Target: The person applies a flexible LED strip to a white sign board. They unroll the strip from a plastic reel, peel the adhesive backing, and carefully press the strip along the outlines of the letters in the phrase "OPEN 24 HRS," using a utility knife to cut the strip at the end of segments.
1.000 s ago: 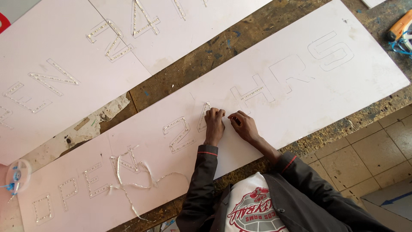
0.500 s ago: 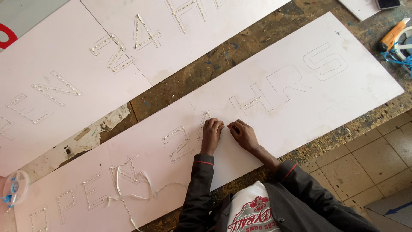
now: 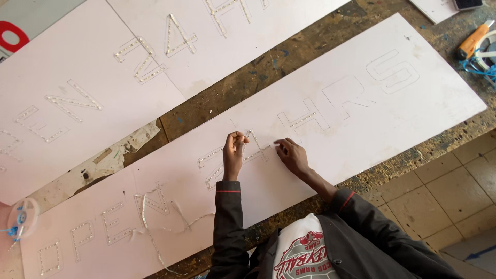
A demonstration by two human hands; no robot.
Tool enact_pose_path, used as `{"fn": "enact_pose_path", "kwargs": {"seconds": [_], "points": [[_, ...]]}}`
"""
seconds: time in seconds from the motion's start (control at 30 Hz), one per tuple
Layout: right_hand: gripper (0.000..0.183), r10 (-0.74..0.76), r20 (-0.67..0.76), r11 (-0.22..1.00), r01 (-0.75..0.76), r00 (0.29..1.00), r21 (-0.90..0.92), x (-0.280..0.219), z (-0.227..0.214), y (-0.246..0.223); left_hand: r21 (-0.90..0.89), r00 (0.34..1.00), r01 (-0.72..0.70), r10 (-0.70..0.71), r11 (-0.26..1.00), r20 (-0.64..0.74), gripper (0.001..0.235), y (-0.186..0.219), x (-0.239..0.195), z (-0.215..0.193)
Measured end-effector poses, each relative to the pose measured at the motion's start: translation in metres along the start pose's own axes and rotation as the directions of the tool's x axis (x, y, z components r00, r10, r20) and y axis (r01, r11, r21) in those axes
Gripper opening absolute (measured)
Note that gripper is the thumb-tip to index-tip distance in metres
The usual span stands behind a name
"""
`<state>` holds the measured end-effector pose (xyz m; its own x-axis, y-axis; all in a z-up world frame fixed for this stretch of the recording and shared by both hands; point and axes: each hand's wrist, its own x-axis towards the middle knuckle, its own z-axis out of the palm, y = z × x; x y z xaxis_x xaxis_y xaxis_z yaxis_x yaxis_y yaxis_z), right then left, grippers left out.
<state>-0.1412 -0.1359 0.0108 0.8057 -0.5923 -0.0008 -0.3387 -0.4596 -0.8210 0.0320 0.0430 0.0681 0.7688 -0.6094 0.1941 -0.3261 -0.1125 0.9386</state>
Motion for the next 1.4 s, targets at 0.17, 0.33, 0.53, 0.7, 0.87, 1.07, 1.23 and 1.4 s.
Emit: {"fn": "enact_pose_path", "kwargs": {"seconds": [0.17, 0.33, 0.53, 0.7, 0.87, 1.07, 1.23, 1.4], "points": [[0.02, -0.056, 0.035, 0.975, 0.062, 0.998, -0.213, 0.014, 0.022, -0.012, 0.284, 0.998, 0.06, -0.067, 0.957, 0.016, 0.024, -0.016, -0.033, 0.005], [0.015, -0.073, 0.019, 0.969, 0.076, 0.997, -0.236, 0.033, 0.039, 0.008, 0.399, 0.998, 0.055, -0.039, 0.915, -0.049, 0.014, -0.029, -0.066, 0.032], [0.029, 0.094, 0.295, 0.995, -0.084, 0.951, -0.046, 0.04, 0.016, -0.042, 0.637, 0.926, 0.148, 0.121, 0.756, -0.359, 0.06, -0.069, -0.093, 0.057], [0.032, 0.013, 0.537, 0.674, -0.404, 0.844, 0.619, 0.03, 0.018, -0.077, 0.546, 0.887, 0.105, 0.17, 0.832, -0.43, 0.062, -0.071, -0.092, 0.05], [0.018, 0.077, 0.469, 0.445, -0.451, 0.88, 0.774, 0.045, -0.042, -0.099, 0.506, 0.895, 0.171, 0.082, 0.845, -0.439, 0.022, -0.065, -0.076, 0.035], [0.018, 0.052, 0.446, 0.404, -0.428, 0.893, 0.809, 0.015, -0.112, -0.135, 0.34, 0.936, 0.237, -0.12, 0.91, -0.331, 0.03, -0.061, -0.038, 0.053], [0.012, -0.087, 0.454, 0.463, -0.368, 0.887, 0.807, -0.038, -0.128, -0.164, 0.198, 0.972, 0.19, -0.155, 0.962, -0.178, 0.043, -0.045, -0.012, 0.06], [0.022, -0.205, 0.525, 0.406, -0.416, 0.826, 0.814, -0.054, -0.154, -0.138, -0.049, 0.988, 0.155, -0.155, 0.987, -0.004, 0.025, -0.02, -0.042, 0.049]]}}
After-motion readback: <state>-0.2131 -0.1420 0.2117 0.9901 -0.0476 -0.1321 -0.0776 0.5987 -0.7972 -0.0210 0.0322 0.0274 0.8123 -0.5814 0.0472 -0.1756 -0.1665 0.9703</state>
